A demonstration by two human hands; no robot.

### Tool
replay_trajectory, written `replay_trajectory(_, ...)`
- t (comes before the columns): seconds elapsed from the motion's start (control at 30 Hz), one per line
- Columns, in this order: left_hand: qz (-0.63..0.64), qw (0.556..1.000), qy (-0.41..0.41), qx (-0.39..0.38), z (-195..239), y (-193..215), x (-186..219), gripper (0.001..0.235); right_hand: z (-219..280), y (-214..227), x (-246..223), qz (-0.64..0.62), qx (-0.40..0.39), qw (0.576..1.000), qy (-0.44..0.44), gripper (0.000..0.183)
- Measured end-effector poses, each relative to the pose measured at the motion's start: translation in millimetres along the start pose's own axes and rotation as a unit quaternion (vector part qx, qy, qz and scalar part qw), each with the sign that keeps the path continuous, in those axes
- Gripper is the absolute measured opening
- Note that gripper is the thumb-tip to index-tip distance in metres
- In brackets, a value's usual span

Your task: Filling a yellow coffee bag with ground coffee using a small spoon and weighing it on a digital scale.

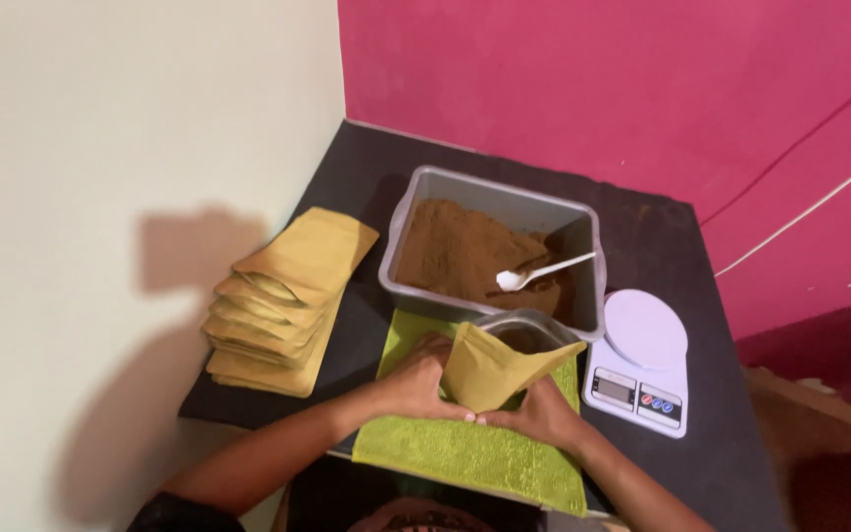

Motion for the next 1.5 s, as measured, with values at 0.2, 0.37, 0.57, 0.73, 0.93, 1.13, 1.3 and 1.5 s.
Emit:
replay_trajectory(0.2,0.038,0.998,-0.035,0.046,5.6,9.8,8.2,0.074,6.2,0.1,13.2,-0.013,0.003,1.0,-0.024,0.092)
replay_trajectory(0.37,0.051,0.998,-0.03,0.034,2.2,13.0,11.7,0.072,9.2,0.1,21.8,0.009,0.007,0.999,-0.03,0.093)
replay_trajectory(0.57,0.07,0.994,-0.067,0.045,-2.6,45.0,44.6,0.062,17.8,13.6,18.7,0.039,-0.028,0.996,-0.075,0.067)
replay_trajectory(0.73,0.068,0.996,-0.052,0.013,-3.9,40.9,47.2,0.081,25.9,13.6,18.9,0.045,-0.008,0.999,0.021,0.068)
replay_trajectory(0.93,0.045,0.998,-0.037,-0.013,-0.9,7.4,19.0,0.094,8.6,3.1,8.5,-0.008,-0.02,1.0,0.0,0.085)
replay_trajectory(1.13,0.065,0.996,-0.052,0.023,-1.4,12.6,21.5,0.079,10.6,0.1,12.8,-0.039,-0.026,0.996,-0.071,0.084)
replay_trajectory(1.3,0.066,0.996,-0.063,0.017,-4.2,32.6,37.7,0.077,5.8,16.4,-3.2,-0.002,0.013,1.0,0.01,0.09)
replay_trajectory(1.5,0.057,0.997,-0.045,-0.011,-3.8,42.7,48.6,0.079,8.7,28.4,-22.9,0.001,0.061,0.994,0.087,0.1)
Point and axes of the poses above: each hand's wrist, its own z-axis away from the middle knuckle, its own y-axis out of the back of the hand, x = y × z, the point moved 9 cm from there along -z, towards the middle knuckle, and after that the axes turned 5 degrees about y, right-handed, at the moved point
